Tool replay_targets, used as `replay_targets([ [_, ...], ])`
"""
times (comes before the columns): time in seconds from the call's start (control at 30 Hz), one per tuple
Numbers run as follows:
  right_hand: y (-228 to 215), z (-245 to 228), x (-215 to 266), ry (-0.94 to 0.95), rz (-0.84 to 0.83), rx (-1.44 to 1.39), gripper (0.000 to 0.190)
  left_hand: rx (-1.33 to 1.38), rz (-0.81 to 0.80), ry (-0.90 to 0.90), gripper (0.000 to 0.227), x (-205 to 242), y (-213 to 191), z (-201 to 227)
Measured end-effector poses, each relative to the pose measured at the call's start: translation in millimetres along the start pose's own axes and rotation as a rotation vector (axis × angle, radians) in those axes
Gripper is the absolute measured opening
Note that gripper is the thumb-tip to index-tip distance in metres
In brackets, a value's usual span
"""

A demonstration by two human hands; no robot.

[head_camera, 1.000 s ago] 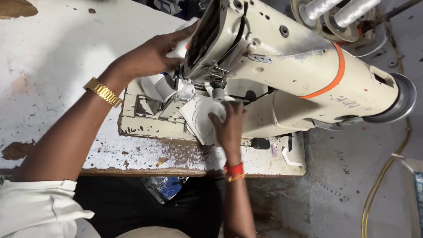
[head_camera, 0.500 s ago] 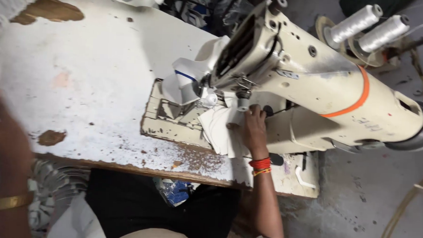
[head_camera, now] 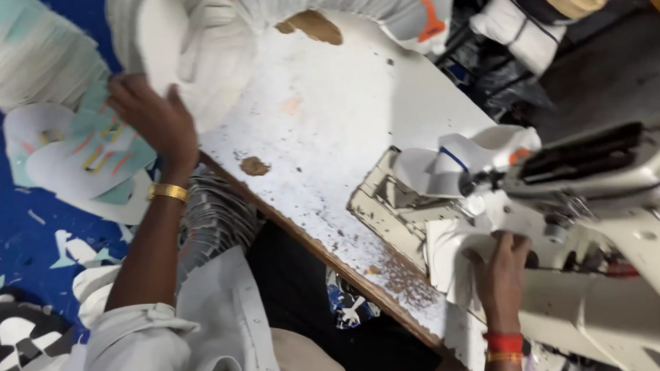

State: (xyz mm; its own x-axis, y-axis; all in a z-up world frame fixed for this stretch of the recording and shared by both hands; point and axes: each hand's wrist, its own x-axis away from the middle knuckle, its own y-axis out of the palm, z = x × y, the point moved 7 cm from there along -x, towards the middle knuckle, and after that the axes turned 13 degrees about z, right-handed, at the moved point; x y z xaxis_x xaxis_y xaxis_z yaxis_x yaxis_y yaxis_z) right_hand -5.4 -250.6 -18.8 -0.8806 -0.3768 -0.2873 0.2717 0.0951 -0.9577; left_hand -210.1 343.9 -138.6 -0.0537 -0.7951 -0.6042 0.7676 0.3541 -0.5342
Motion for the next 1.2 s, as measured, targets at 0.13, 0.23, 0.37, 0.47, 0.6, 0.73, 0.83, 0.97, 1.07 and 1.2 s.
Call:
replay_targets([
  [0.13,-32.5,-35.4,25.1,-0.048,0.173,-0.206,0.048,0.306,-0.059,0.012,0.045,-1.3,-24.9,26.6],
  [0.23,-25.1,-37.6,50.3,0.367,0.132,-0.660,0.045,0.477,-0.145,-0.036,0.035,-1.0,-67.0,65.8],
  [0.37,-10.9,-87.8,66.7,-0.220,0.215,-0.432,0.045,0.702,-0.121,0.092,0.044,4.2,-113.7,118.3],
  [0.47,36.2,-74.7,65.7,-0.086,0.199,-0.364,0.030,0.695,-0.211,0.121,0.050,24.8,-131.6,134.4],
  [0.6,48.4,-65.8,78.0,0.196,0.307,-0.769,0.026,0.717,-0.293,0.101,0.053,63.7,-159.7,156.4],
  [0.73,12.6,-132.0,80.8,0.694,-0.004,-1.860,0.016,0.762,-0.350,0.295,0.055,125.3,-177.8,183.4],
  [0.83,-45.5,-178.7,45.8,0.652,-0.184,-2.107,0.020,0.839,-0.371,0.550,0.048,159.3,-187.2,195.4],
  [0.97,-62.6,-173.8,39.5,0.462,-0.243,-2.109,0.006,0.855,-0.207,0.784,0.031,156.7,-196.0,215.7],
  [1.07,-65.2,-175.6,37.3,0.154,-0.209,-1.505,0.009,0.807,-0.431,0.688,0.029,128.5,-190.0,232.0],
  [1.2,-59.4,-196.8,53.7,-0.138,-0.270,-1.095,0.012,1.850,-0.886,-0.722,0.016,132.0,-128.9,172.2],
])
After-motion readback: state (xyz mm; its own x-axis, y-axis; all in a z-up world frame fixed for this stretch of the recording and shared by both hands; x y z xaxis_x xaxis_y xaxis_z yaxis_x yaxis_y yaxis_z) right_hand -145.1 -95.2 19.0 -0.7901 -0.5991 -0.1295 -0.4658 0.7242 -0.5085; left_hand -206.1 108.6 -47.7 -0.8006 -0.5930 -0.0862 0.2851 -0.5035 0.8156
